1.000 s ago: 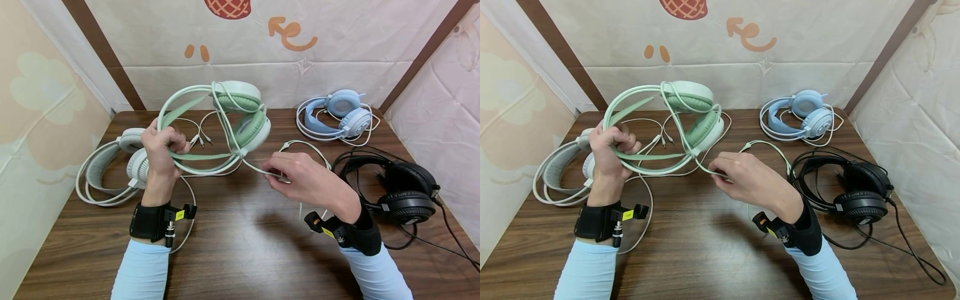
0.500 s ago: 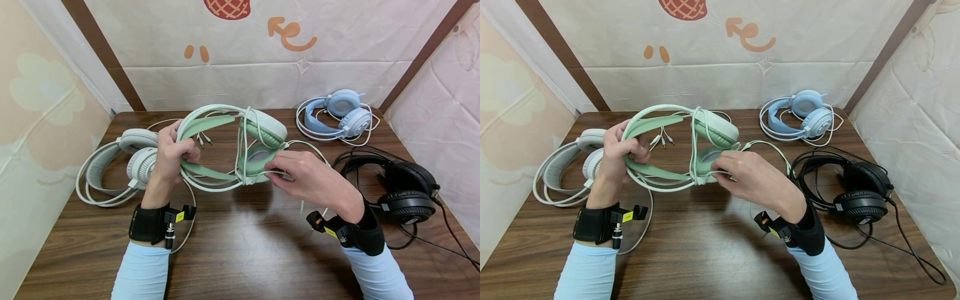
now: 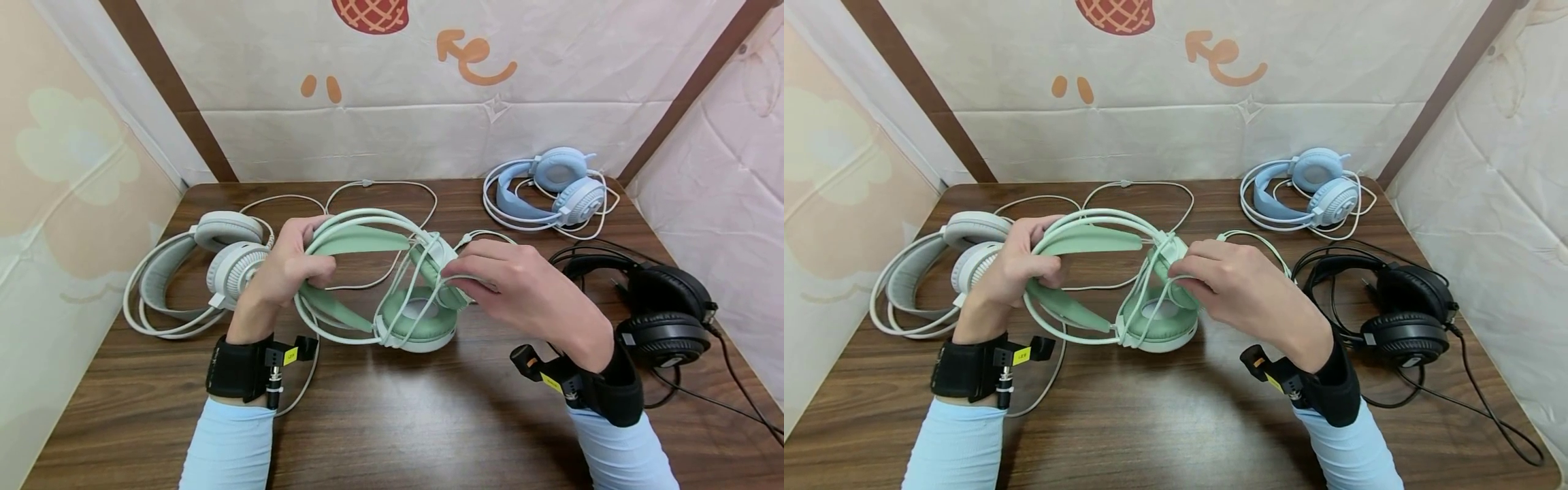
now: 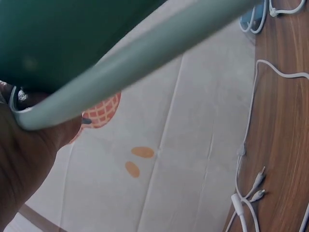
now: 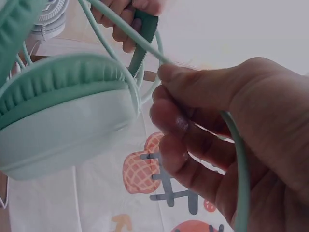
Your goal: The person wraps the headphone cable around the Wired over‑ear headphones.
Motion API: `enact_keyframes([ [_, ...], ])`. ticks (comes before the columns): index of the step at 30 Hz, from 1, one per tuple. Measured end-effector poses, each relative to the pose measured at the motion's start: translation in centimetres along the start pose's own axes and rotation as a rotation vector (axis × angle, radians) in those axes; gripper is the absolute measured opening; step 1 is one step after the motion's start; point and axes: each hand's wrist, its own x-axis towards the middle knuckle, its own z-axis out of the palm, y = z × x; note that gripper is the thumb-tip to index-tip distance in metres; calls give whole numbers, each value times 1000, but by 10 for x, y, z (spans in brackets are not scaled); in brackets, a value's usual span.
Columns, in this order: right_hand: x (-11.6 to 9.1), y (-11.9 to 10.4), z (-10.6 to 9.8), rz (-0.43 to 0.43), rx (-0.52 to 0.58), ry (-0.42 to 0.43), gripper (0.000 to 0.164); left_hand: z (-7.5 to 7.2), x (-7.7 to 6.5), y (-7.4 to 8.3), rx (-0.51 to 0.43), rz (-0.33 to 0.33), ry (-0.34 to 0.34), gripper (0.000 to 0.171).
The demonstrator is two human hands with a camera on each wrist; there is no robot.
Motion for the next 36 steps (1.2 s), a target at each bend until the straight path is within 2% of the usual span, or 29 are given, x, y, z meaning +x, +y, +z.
enact_keyframes([
  [4, -1, 4, -4, -12, 84, 5, 29, 1, 0, -1, 2, -12, -60, 32],
  [9, 0, 11, -7, -30, 157, 1, 24, 1, 0, -1, -10, -3, -93, 34],
  [16, -2, 17, -11, -24, 271, -22, 27, 0, 0, -2, 3, -8, -168, 37],
  [25, -8, 25, -18, 3, 452, -26, 29, 0, 0, 1, 79, -31, -187, 40],
  [30, -10, 29, -22, 12, 467, 14, 29, 0, 0, 0, 137, -28, -204, 34],
  [36, -11, 31, -24, 90, 381, 51, 34, -1, -1, 0, 202, -35, -201, 32],
])
